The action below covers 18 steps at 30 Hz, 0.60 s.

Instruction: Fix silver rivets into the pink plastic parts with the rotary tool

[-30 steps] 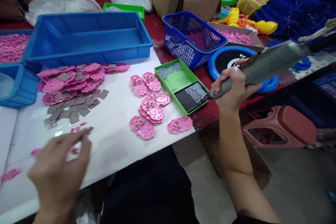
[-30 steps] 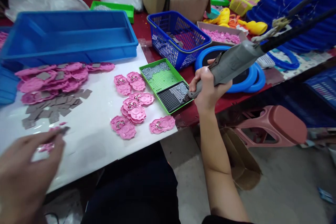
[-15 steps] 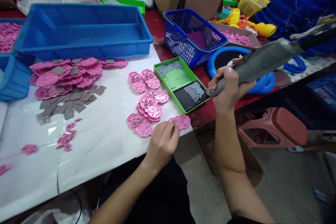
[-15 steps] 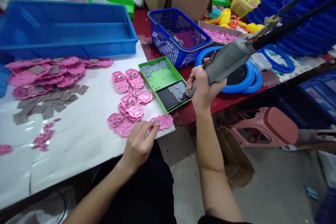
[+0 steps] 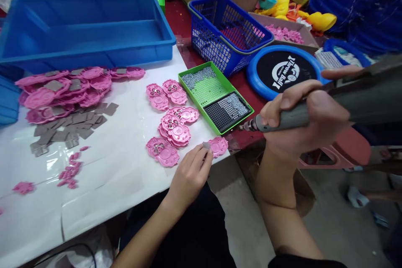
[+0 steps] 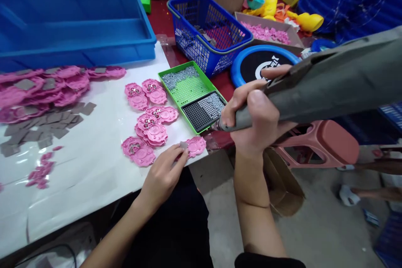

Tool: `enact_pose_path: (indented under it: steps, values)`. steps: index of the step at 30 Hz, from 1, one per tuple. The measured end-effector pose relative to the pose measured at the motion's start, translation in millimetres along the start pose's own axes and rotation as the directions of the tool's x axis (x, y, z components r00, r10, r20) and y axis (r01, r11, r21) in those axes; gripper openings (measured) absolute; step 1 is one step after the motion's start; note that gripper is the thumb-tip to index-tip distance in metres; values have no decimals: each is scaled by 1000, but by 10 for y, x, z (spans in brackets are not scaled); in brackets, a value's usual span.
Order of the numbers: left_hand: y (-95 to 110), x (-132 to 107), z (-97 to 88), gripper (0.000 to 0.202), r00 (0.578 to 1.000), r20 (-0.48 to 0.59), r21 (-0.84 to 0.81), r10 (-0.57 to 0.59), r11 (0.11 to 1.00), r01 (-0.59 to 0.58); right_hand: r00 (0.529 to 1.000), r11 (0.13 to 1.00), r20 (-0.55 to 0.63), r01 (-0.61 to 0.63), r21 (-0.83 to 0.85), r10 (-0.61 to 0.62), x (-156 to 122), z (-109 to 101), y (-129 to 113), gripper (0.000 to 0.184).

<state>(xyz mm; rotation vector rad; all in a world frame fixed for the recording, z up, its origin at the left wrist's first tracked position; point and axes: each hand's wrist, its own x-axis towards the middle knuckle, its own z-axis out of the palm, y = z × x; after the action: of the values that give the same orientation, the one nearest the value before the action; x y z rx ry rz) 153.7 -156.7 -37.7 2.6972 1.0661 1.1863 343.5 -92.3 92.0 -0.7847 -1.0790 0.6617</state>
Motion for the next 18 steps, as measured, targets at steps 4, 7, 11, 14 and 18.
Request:
enact_pose_path:
  steps: [4,7,11,14,18]
  values:
    - [-9,-44,-11,27,1000,23,-55,-9,998,11,993,992,105,47,115,-59,-154,44,-115,21]
    - [-11,-71,-16,31,999,38,-114,-29,993,33,984,991,178,-13,134,-11,-285,88,-135,24]
    - [-14,-80,-11,36,996,56,-201,-75,976,84,980,993,194,-61,96,42,-449,140,-88,28]
    - [-18,-60,-13,35,992,90,-225,-87,969,106,981,995,184,-76,65,63,-510,150,-58,27]
    - [-27,-27,-43,31,984,158,-220,-77,969,111,982,993,174,-91,81,76,-520,140,-63,27]
